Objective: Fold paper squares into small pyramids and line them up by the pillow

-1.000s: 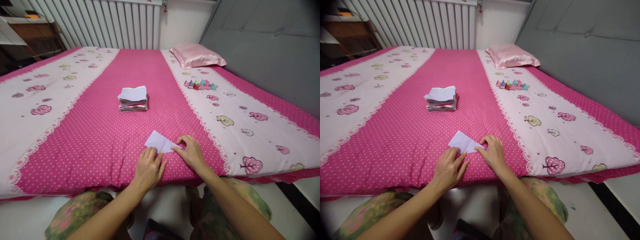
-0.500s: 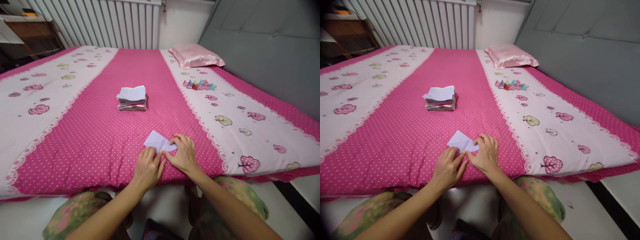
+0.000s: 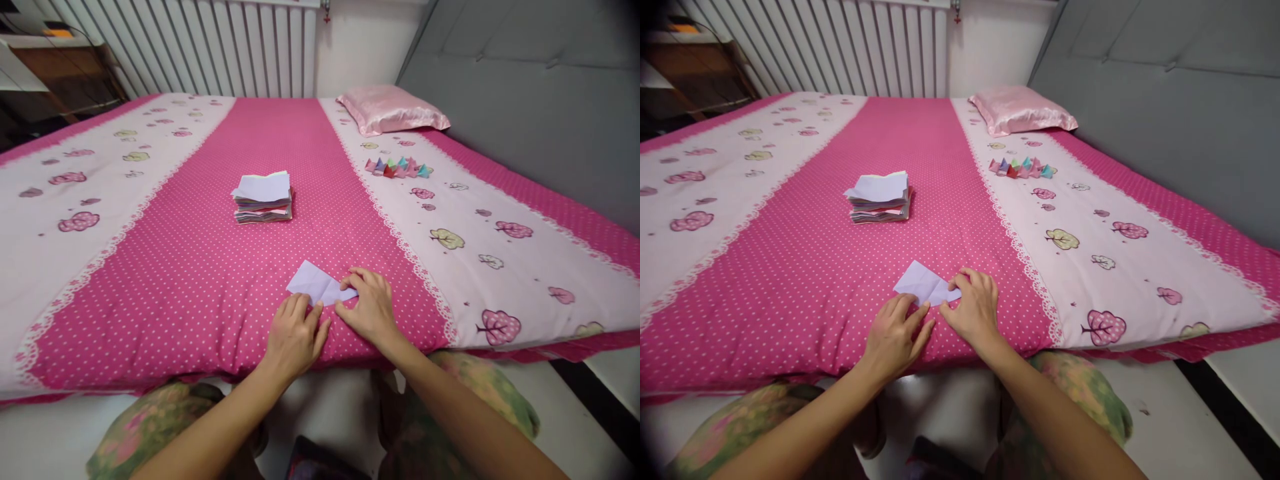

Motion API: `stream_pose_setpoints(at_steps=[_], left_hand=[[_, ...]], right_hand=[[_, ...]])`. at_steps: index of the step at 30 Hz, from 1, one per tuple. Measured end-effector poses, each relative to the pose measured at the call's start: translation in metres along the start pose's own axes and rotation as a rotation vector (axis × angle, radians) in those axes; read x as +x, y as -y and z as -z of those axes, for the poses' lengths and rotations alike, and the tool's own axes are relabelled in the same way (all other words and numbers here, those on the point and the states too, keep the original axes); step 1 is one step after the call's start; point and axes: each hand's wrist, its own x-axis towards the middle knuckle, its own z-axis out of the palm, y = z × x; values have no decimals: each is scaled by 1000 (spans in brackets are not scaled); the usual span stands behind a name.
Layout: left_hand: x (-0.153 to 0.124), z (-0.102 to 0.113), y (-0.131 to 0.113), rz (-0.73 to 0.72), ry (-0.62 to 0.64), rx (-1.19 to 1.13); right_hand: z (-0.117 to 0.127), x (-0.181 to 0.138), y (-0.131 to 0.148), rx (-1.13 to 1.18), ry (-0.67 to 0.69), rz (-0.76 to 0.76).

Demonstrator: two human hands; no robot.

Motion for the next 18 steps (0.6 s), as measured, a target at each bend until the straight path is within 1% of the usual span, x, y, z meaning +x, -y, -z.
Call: stream_pose_setpoints(at_steps=[5,10,18], left_hand=[[0,0,0,-3,-3,-5],[0,0,1,-4,5,-14],[-1,1,0,7,4,-12]], right_hand=[[3,1,-7,33,11,-63],[7,3,-15,62,-19,-75],[15,7,-28,57,-20,-102]])
